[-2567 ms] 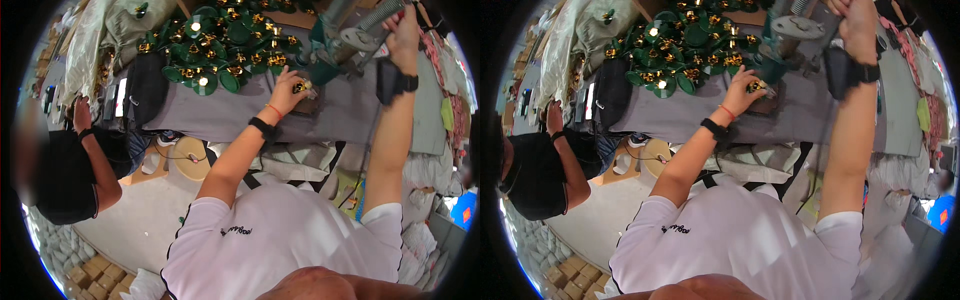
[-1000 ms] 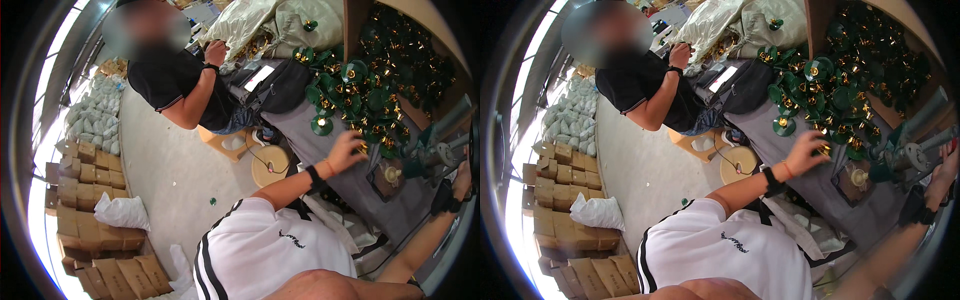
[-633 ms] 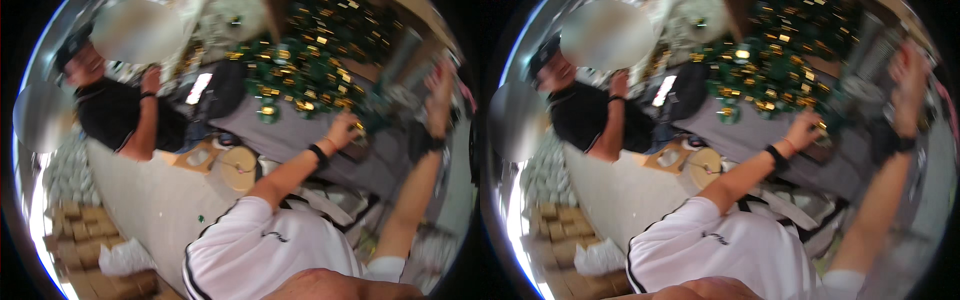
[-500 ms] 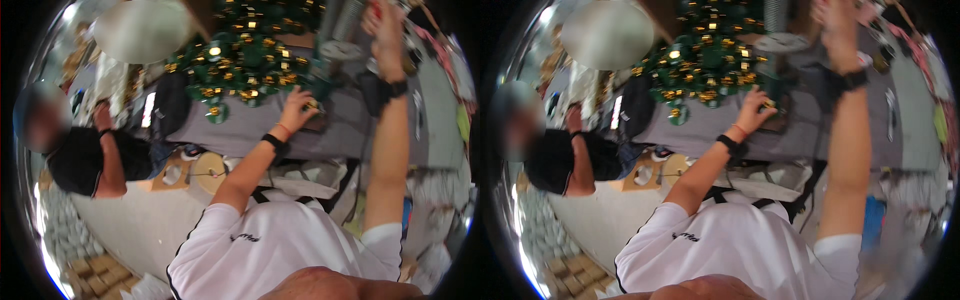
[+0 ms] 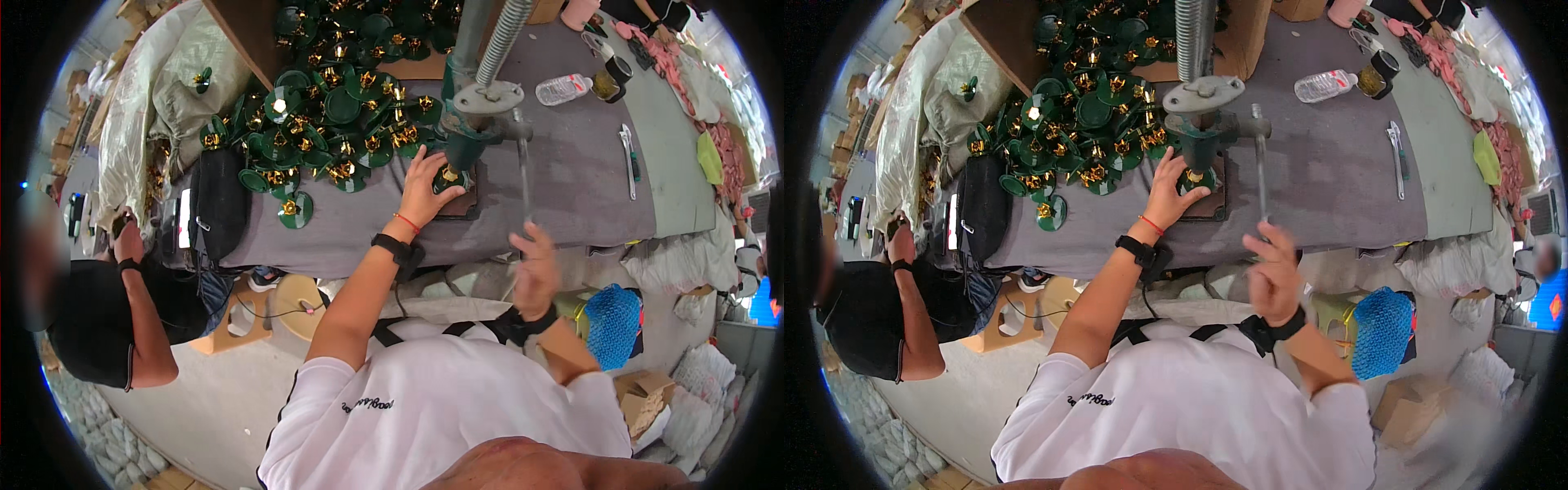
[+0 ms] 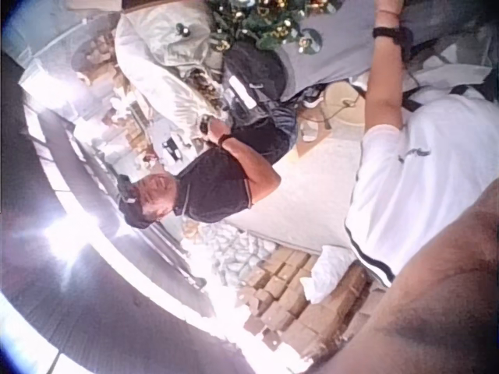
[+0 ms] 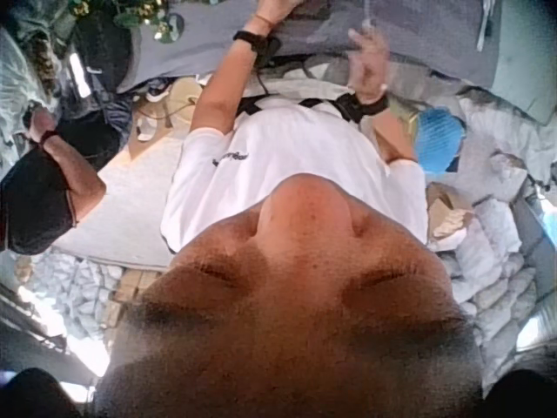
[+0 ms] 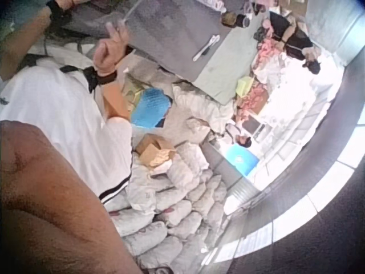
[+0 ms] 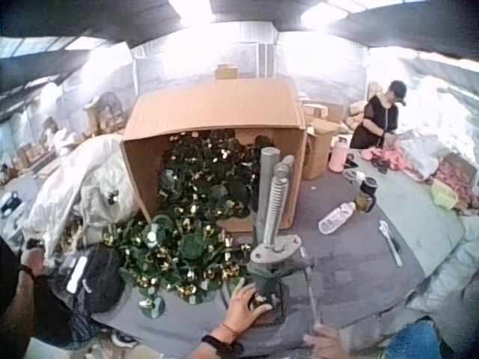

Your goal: Operating a manual press machine to assemble green plastic and gold-colored components.

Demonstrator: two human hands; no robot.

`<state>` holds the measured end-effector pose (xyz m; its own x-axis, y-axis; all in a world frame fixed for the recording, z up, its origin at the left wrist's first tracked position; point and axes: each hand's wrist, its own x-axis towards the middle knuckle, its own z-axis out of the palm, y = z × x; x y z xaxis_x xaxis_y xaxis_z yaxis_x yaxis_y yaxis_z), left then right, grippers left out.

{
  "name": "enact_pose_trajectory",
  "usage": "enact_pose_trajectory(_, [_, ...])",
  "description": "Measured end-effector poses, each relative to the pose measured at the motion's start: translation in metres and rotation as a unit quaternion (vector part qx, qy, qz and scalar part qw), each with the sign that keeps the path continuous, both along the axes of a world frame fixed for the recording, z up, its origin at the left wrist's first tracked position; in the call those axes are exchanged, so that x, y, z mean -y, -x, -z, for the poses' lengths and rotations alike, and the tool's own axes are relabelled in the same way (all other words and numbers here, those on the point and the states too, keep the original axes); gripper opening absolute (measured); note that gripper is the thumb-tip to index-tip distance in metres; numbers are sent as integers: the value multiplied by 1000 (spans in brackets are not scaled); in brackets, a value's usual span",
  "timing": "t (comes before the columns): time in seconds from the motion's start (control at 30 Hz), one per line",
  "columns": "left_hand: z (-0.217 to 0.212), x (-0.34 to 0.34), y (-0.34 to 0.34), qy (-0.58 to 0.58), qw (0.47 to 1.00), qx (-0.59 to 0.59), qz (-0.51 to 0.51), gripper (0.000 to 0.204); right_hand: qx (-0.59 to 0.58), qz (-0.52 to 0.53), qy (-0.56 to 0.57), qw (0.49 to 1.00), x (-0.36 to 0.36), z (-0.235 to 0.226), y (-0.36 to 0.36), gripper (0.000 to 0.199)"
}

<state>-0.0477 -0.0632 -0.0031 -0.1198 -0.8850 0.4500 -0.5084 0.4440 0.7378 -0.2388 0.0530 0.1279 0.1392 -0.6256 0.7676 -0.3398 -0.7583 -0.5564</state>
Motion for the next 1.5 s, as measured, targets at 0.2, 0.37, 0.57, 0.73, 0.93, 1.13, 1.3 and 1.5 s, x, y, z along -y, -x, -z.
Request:
enact_pose_trajectory(0.2, [-6, 8, -1, 2, 999, -15, 36, 57, -115, -13, 35, 993, 4, -3, 32, 13])
enact_pose_trajectory(0.37, [-8, 13, 1, -21, 983, 184, -19, 47, 17, 62, 66, 996, 97, -120, 4, 37])
enact_pose_trajectory(0.57, [-1, -20, 1, 10, 999, 25, 32, 34, 310, -80, -156, 934, 211, -156, -22, 28])
enact_pose_trajectory(0.73, [-27, -116, -34, -1, 965, 189, 183, 42, 324, -16, -178, 929, 226, -146, -27, 32])
enact_pose_trajectory(0.93, [-40, -37, -57, 43, 999, 24, 1, 35, 353, -63, -154, 921, 235, -145, -31, 37])
enact_pose_trajectory(1.13, [-20, 66, -30, 1, 946, 254, -202, 30, 339, -25, -180, 923, 233, -143, -27, 36])
enact_pose_trajectory(1.3, [-27, 47, -40, 147, 954, 170, -199, 10, 357, -79, -165, 916, 231, -144, -29, 36])
enact_pose_trajectory(1.5, [-21, -15, -21, 10, 996, 84, 23, 26, 349, -64, -143, 924, 236, -139, -27, 37])
